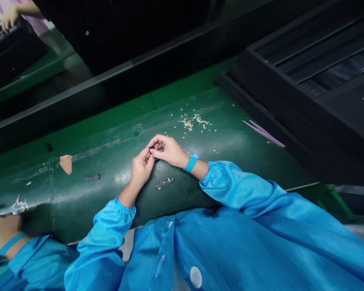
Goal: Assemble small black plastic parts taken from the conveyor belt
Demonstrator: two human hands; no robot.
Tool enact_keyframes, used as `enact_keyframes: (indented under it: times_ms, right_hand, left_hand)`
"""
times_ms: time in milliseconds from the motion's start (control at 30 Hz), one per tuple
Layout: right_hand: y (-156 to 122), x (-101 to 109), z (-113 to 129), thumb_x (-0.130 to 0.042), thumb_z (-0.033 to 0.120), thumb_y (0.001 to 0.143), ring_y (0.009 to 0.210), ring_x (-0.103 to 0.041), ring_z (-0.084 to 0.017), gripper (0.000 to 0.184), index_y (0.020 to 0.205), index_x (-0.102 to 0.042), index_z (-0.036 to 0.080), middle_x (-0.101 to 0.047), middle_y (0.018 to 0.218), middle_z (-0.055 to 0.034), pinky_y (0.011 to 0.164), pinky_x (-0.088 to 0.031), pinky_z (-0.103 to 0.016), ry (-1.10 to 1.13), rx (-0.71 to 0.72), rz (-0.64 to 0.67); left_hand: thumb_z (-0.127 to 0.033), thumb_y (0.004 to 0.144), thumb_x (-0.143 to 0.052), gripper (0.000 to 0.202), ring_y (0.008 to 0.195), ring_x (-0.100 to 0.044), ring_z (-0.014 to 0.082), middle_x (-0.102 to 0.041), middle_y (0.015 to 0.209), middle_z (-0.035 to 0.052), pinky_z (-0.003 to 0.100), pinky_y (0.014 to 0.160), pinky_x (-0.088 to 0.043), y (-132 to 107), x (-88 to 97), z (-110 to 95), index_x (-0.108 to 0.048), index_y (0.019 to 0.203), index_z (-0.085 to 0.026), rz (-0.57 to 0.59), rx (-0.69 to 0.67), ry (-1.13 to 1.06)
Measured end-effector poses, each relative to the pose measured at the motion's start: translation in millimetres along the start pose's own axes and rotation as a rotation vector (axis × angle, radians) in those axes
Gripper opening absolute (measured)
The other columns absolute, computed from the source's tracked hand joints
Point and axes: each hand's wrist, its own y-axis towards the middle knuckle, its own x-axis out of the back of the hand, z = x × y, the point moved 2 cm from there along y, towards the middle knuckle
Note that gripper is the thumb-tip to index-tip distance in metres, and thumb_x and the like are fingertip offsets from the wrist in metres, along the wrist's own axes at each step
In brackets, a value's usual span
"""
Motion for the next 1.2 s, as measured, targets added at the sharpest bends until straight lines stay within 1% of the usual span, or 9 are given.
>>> enact_keyframes:
  times_ms: [200,300,433,600,767,900,1000,1067,1200]
  right_hand:
    - [-1.7,3.0,5.0,-0.059,0.015,0.085,0.087,-0.067,-0.016,0.021,0.105,-0.059,0.019,-0.068,0.098,-0.0042,0.078,-0.057,-0.031,-0.061,0.110,0.133]
    - [-11.3,3.1,13.1,-0.063,0.019,0.089,0.101,-0.065,-0.023,0.016,0.105,-0.061,0.018,-0.068,0.110,-0.0098,0.087,-0.056,-0.038,-0.364,0.326,-0.008]
    - [-26.7,-5.7,23.8,-0.056,0.019,0.098,0.100,-0.061,-0.026,0.010,0.098,-0.065,0.017,-0.069,0.103,-0.0121,0.087,-0.054,-0.041,-0.772,0.557,0.113]
    - [-44.1,-1.6,40.5,-0.045,0.015,0.101,0.088,-0.058,-0.025,0.023,0.096,-0.068,0.014,-0.068,0.094,-0.0117,0.080,-0.051,-0.039,-1.018,0.646,0.285]
    - [-73.4,12.9,52.3,-0.048,0.018,0.100,0.088,-0.058,-0.023,0.019,0.098,-0.068,0.015,-0.069,0.095,-0.0097,0.080,-0.046,-0.036,-1.029,0.634,0.488]
    - [-91.7,9.2,43.3,-0.057,0.021,0.097,0.089,-0.058,-0.024,0.010,0.096,-0.066,0.017,-0.068,0.094,-0.0095,0.078,-0.043,-0.036,-1.005,0.602,0.647]
    - [-92.4,6.0,31.4,-0.056,0.023,0.099,0.090,-0.058,-0.024,0.011,0.095,-0.065,0.018,-0.067,0.096,-0.0098,0.079,-0.045,-0.036,-0.927,0.534,0.649]
    - [-90.3,6.2,25.4,-0.056,0.024,0.099,0.090,-0.059,-0.024,0.010,0.096,-0.065,0.019,-0.067,0.097,-0.0102,0.080,-0.047,-0.036,-0.880,0.503,0.656]
    - [-88.5,11.4,24.0,-0.062,0.034,0.098,0.094,-0.062,-0.027,0.016,0.103,-0.065,0.019,-0.068,0.102,-0.0115,0.082,-0.049,-0.039,-0.807,0.447,0.673]
  left_hand:
    - [-0.045,0.090,-0.067,0.033,0.096,-0.073,0.0210,-0.073,0.107,0.0088,0.033,0.085,-0.060,0.9,4.0,6.5,-0.065,0.111,-0.019,-0.044,0.049,-0.125]
    - [-0.044,0.083,-0.075,0.036,0.088,-0.070,0.0159,-0.068,0.105,0.0051,0.025,0.072,-0.060,2.4,9.0,7.1,-0.062,0.107,-0.021,-0.206,0.136,-0.274]
    - [-0.034,0.075,-0.082,0.032,0.077,-0.065,0.0110,-0.062,0.089,0.0000,0.021,0.068,-0.058,-5.9,7.8,1.5,-0.061,0.096,-0.021,-0.319,0.162,-0.316]
    - [-0.039,0.079,-0.081,0.032,0.072,-0.067,0.0128,-0.064,0.082,0.0001,0.027,0.071,-0.060,-33.5,9.1,-8.4,-0.060,0.095,-0.020,-0.202,0.245,-0.314]
    - [-0.044,0.083,-0.080,0.049,0.110,-0.064,0.0244,-0.066,0.119,0.0104,0.037,0.090,-0.057,-74.2,26.6,-29.8,-0.066,0.126,-0.025,-0.012,-0.015,0.240]
    - [-0.042,0.090,-0.073,0.041,0.109,-0.061,0.0264,-0.066,0.115,0.0107,0.044,0.097,-0.051,-104.9,13.9,-28.5,-0.067,0.127,-0.024,0.163,-0.137,0.571]
    - [-0.042,0.097,-0.062,0.030,0.103,-0.062,0.0263,-0.067,0.109,0.0110,0.043,0.093,-0.051,-115.1,1.2,-19.6,-0.071,0.118,-0.022,0.166,-0.130,0.651]
    - [-0.046,0.096,-0.064,0.039,0.110,-0.062,0.0270,-0.066,0.116,0.0120,0.044,0.097,-0.051,-117.2,2.1,-18.1,-0.066,0.128,-0.023,0.140,-0.120,0.614]
    - [-0.038,0.100,-0.058,0.039,0.119,-0.062,0.0240,-0.064,0.126,0.0124,0.040,0.104,-0.051,-123.6,31.6,-26.4,-0.061,0.136,-0.024,0.044,-0.075,0.448]
